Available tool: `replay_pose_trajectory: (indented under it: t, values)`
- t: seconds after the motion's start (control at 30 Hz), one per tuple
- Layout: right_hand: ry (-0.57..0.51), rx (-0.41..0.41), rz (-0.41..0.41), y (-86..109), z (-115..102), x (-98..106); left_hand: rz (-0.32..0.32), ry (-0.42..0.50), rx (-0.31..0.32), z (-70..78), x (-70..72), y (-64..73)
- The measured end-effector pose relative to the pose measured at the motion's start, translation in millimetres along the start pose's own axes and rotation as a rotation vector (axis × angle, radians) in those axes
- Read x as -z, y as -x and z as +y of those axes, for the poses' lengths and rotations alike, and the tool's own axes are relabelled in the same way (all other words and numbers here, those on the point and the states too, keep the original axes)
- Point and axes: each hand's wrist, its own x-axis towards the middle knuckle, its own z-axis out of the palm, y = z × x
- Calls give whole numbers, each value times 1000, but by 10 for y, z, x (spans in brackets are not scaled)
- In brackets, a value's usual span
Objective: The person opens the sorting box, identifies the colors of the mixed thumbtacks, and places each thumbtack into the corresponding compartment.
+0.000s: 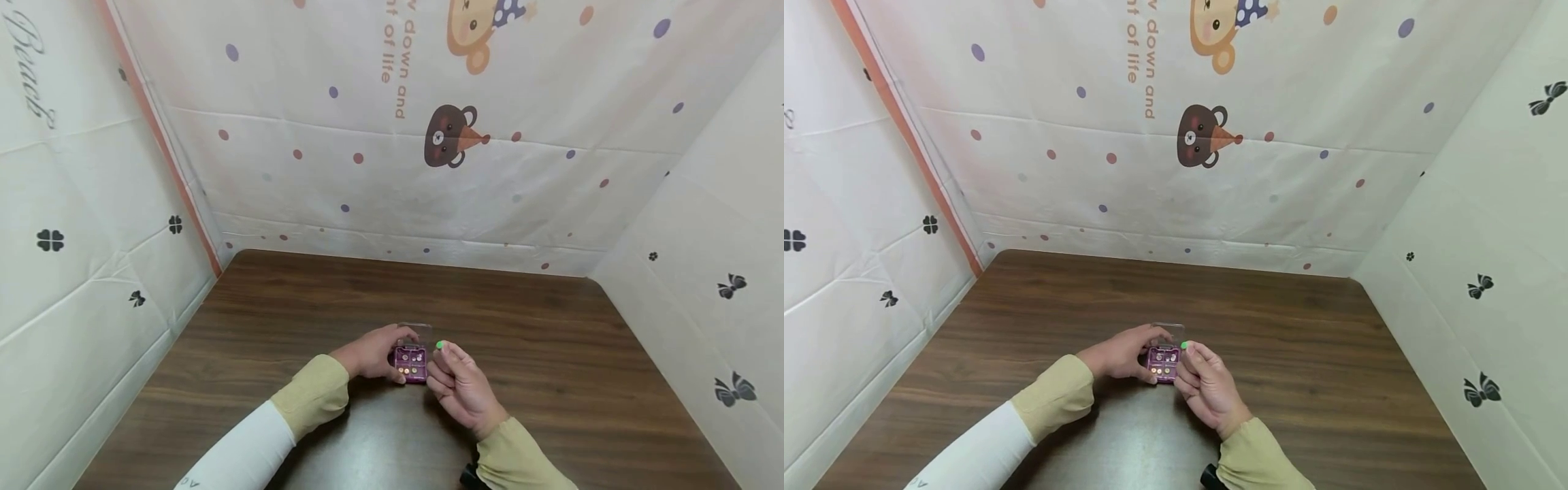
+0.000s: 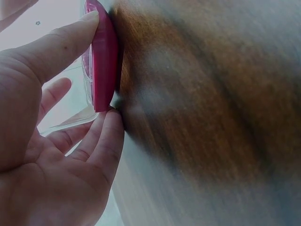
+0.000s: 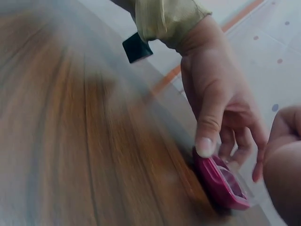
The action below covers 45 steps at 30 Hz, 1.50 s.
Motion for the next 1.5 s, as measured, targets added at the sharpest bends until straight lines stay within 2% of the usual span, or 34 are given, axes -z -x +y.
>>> replay_pose_trajectory:
  t: [0.2, 0.37, 0.67, 1.2, 1.5]
  values:
    - [-142, 18, -221, -55, 100, -54, 12, -11, -23, 1, 3, 6]
    - [-213, 20, -375, -112, 181, -117, 17, -2, -27, 1, 2, 7]
    - [-236, -4, -543, -174, 277, -227, 23, -14, -66, 17, 9, 17]
    - [-231, -39, -668, -197, 307, -435, 30, 0, -82, 14, 35, 34]
    - [-237, -35, -681, -186, 320, -473, 34, -15, -93, -4, 9, 8]
